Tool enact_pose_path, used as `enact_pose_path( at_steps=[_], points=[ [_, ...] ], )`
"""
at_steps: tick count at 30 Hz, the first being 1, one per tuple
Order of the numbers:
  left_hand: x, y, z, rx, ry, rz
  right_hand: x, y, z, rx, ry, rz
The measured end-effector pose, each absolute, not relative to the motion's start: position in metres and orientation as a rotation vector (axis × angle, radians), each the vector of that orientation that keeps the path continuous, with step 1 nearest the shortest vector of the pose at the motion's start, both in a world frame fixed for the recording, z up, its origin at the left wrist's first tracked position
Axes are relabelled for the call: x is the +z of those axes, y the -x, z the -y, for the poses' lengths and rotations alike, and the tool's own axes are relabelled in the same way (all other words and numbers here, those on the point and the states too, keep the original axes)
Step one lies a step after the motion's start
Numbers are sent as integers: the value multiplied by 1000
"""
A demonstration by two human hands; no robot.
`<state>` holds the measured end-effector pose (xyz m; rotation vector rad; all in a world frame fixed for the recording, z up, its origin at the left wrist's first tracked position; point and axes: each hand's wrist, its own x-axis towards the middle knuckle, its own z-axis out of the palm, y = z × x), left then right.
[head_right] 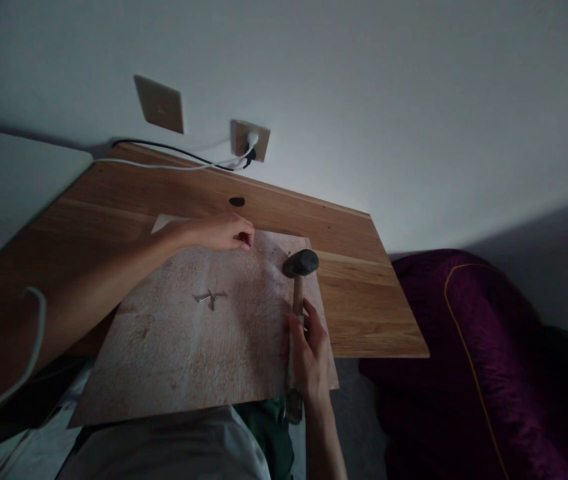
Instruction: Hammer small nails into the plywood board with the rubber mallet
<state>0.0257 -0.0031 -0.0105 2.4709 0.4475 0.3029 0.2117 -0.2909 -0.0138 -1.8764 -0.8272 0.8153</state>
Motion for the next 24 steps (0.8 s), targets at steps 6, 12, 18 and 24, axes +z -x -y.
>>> enact_pose_path(
  at_steps=[6, 12, 18, 24],
  points=[
    [-12, -25, 2, 317, -2486, -501, -16, -213, 292, 806, 1865, 826],
    [-10, -26, 4, 312, -2510, -521, -14, -209, 291, 748, 1853, 827],
    [-8, -22, -2, 214, -2506, -512, 8, -194, 273, 736, 1721, 874],
    [11, 2, -16, 116, -2543, -665, 12, -171, 244, 864, 1680, 1090]
  ],
)
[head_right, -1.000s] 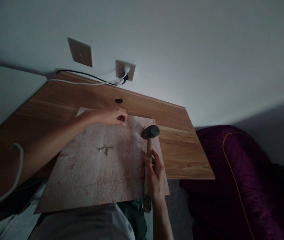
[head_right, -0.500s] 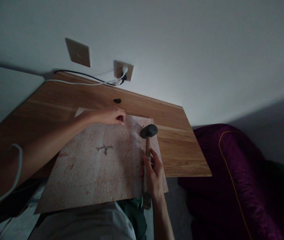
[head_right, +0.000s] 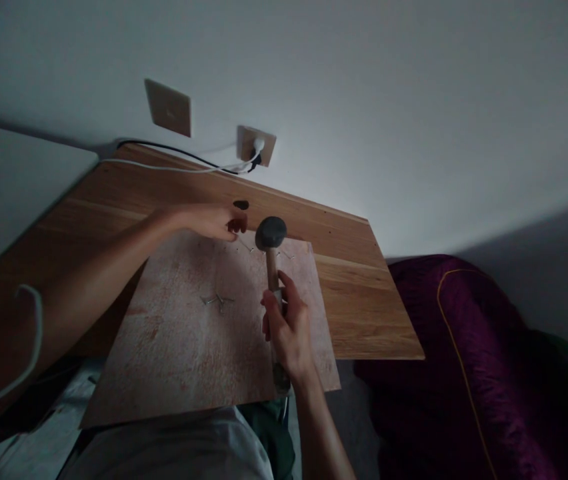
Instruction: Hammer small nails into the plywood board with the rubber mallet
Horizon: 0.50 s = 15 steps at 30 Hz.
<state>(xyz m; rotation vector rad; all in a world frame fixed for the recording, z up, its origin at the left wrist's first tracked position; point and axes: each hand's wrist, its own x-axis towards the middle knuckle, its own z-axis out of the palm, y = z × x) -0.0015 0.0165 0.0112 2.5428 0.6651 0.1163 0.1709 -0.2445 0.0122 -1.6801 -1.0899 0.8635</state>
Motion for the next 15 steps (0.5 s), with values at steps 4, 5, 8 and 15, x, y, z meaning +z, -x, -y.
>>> enact_pose_path(
  at_steps=[4, 5, 8, 15],
  points=[
    [30, 13, -15, -13, -2573, -777, 6, -163, 240, 965, 1701, 1107],
    [34, 13, -12, -34, -2573, -786, 6, -162, 243, 951, 1701, 1086],
    [43, 8, 1, -100, -2545, -691, 7, -165, 255, 894, 1711, 1021],
    [43, -24, 50, -295, -2495, -357, -5, -180, 278, 862, 1832, 882]
  ],
)
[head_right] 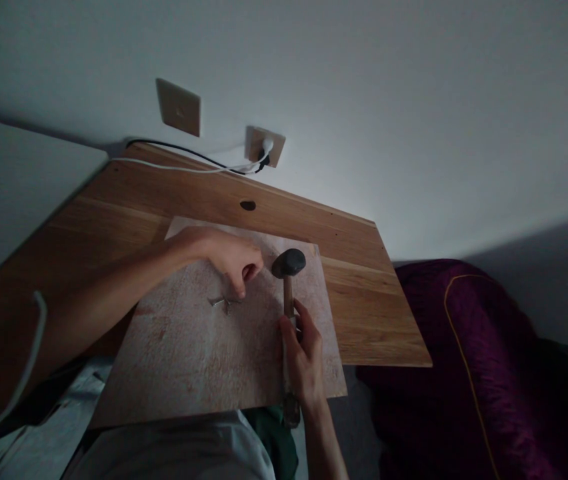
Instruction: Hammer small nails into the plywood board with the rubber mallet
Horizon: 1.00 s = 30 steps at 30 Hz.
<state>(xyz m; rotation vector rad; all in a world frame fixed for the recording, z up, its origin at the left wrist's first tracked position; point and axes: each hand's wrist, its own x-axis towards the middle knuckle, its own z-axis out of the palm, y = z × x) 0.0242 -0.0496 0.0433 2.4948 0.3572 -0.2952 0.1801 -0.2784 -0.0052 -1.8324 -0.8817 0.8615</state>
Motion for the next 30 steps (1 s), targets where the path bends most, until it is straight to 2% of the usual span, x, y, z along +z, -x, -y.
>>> enact_pose_path(
  at_steps=[8, 19, 30],
  points=[
    [27, -34, 67, -310, -2531, -232, -22, -185, 281, 884, 1774, 886],
    [25, -6, 2, 246, -2479, -575, -22, -185, 281, 925, 1744, 887],
    [14, -6, -2, 177, -2523, -540, -21, -185, 282, 909, 1737, 874]
  ],
)
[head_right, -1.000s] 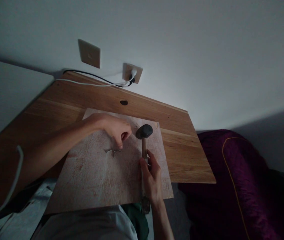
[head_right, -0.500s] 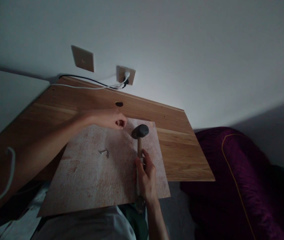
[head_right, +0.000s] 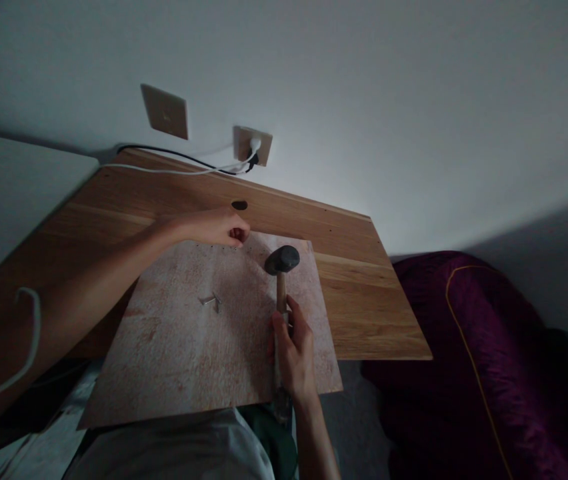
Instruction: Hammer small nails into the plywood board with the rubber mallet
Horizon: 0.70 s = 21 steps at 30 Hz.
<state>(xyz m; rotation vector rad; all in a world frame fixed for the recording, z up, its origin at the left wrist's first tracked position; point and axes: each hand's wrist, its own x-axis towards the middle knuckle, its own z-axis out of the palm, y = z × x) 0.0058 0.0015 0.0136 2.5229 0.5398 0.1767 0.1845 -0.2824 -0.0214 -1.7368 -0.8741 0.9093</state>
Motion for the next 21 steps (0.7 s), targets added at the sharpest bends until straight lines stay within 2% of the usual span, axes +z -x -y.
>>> enact_pose_path(
  at_steps=[21],
  points=[
    [19, -3, -1, 194, -2537, -579, -18, -184, 280, 889, 1737, 898]
  ],
)
